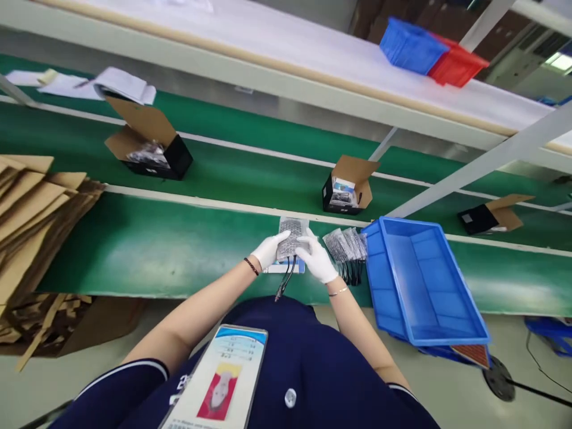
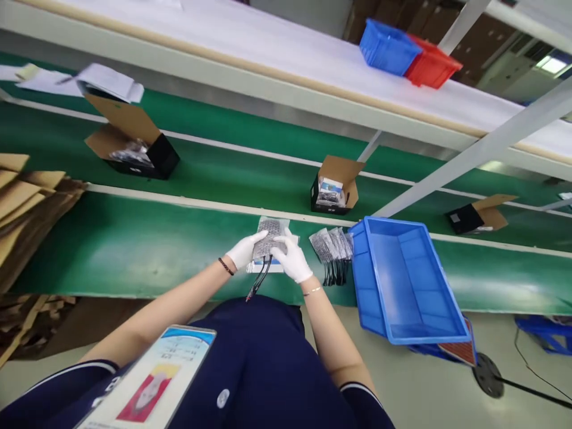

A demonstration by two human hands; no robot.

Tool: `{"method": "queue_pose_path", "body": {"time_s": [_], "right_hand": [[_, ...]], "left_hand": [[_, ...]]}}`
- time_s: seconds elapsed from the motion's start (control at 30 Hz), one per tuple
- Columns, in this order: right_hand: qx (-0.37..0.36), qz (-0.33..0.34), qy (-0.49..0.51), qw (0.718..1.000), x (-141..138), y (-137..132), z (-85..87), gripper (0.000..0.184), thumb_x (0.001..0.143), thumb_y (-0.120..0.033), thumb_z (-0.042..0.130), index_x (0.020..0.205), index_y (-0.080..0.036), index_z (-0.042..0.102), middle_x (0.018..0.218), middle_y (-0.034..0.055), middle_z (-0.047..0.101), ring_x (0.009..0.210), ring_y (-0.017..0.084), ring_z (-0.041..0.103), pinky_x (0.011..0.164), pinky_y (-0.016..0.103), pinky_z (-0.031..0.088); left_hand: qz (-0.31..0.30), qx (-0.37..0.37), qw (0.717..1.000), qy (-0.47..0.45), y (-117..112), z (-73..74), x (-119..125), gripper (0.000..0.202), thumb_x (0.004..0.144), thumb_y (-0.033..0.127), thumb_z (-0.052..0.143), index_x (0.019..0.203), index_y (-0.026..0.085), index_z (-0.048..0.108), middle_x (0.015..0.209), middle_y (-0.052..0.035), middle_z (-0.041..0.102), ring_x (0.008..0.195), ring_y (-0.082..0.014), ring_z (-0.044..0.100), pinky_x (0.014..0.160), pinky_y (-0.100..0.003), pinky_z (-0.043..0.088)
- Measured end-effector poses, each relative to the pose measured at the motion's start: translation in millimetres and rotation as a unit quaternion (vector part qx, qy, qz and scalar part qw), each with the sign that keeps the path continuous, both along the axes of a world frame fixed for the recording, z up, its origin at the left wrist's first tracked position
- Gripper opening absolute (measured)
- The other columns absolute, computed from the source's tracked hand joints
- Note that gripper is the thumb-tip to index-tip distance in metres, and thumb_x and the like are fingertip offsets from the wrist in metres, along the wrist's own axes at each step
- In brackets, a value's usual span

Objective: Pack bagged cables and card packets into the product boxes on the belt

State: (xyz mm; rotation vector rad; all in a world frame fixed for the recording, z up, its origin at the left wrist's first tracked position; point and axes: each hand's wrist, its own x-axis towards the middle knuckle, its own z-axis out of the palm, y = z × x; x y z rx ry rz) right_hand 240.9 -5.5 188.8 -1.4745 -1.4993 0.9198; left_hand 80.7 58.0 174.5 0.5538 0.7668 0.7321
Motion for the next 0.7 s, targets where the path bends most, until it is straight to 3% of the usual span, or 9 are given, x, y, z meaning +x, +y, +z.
{"method": "queue_pose_path", "body": {"time_s": [0.07,0.13,0.23,0.37,0.57,0.7], "right_hand": [[0.004,-0.041,0.02,0.999,-6,4,-1.8,0.025,0.08,-0.041,0.062,0.093,-0.019,0.061,0.136,0.0107,0.056,0.133,0.025,0.046,0.115,0.042,0.031],[-0.007,-0.075,0.046,0.996,-11,8,-3.8,0.029,0.076,-0.046,0.065,0.08,-0.02,0.054,0.107,0.007,0.065,0.107,0.023,0.059,0.1,0.039,0.043],[-0.012,-0.095,0.087,0.992,-13,11,-1.8,0.035,0.067,-0.045,0.07,0.069,-0.02,0.045,0.075,-0.0026,0.056,0.075,0.015,0.055,0.077,0.029,0.044],[-0.013,-0.083,0.125,0.989,-14,9,8.7,0.036,0.064,-0.038,0.072,0.066,-0.02,0.041,0.066,-0.007,0.047,0.063,0.009,0.045,0.064,0.023,0.038],[-0.02,-0.074,0.132,0.988,-19,3,25.3,0.038,0.064,-0.04,0.073,0.065,-0.02,0.04,0.063,-0.0075,0.042,0.06,0.009,0.042,0.059,0.023,0.036],[-0.032,-0.075,0.141,0.987,-21,7,26.3,0.04,0.062,-0.04,0.074,0.066,-0.02,0.04,0.063,-0.0078,0.043,0.06,0.009,0.042,0.06,0.023,0.036]], "left_hand": [[-0.014,0.074,0.997,0.035,-1,-0.3,-5,0.041,0.081,0.038,0.072,0.109,0.009,0.069,0.102,-0.0109,0.073,0.083,-0.0171,0.069,0.076,-0.027,0.056],[-0.039,0.142,0.986,0.082,-4,1.8,-11,0.062,0.068,0.051,0.081,0.108,0.006,0.069,0.101,-0.0126,0.073,0.081,-0.0192,0.068,0.073,-0.029,0.055],[-0.059,0.195,0.973,0.113,-9,9.0,-19,0.081,0.058,0.063,0.081,0.113,0.005,0.068,0.109,-0.0142,0.071,0.093,-0.0235,0.067,0.084,-0.032,0.054],[-0.076,0.23,0.961,0.137,-12,19.3,-24,0.088,0.057,0.069,0.078,0.116,0.005,0.067,0.113,-0.0137,0.07,0.102,-0.0273,0.065,0.09,-0.034,0.052],[-0.081,0.243,0.954,0.155,-14,34.1,-29,0.087,0.052,0.071,0.078,0.108,0.005,0.07,0.109,-0.0127,0.072,0.105,-0.0307,0.064,0.092,-0.037,0.052],[-0.081,0.246,0.954,0.151,-9,31.5,-33,0.076,0.056,0.066,0.079,0.103,0.006,0.072,0.103,-0.0111,0.073,0.101,-0.0291,0.065,0.09,-0.036,0.053]]}}
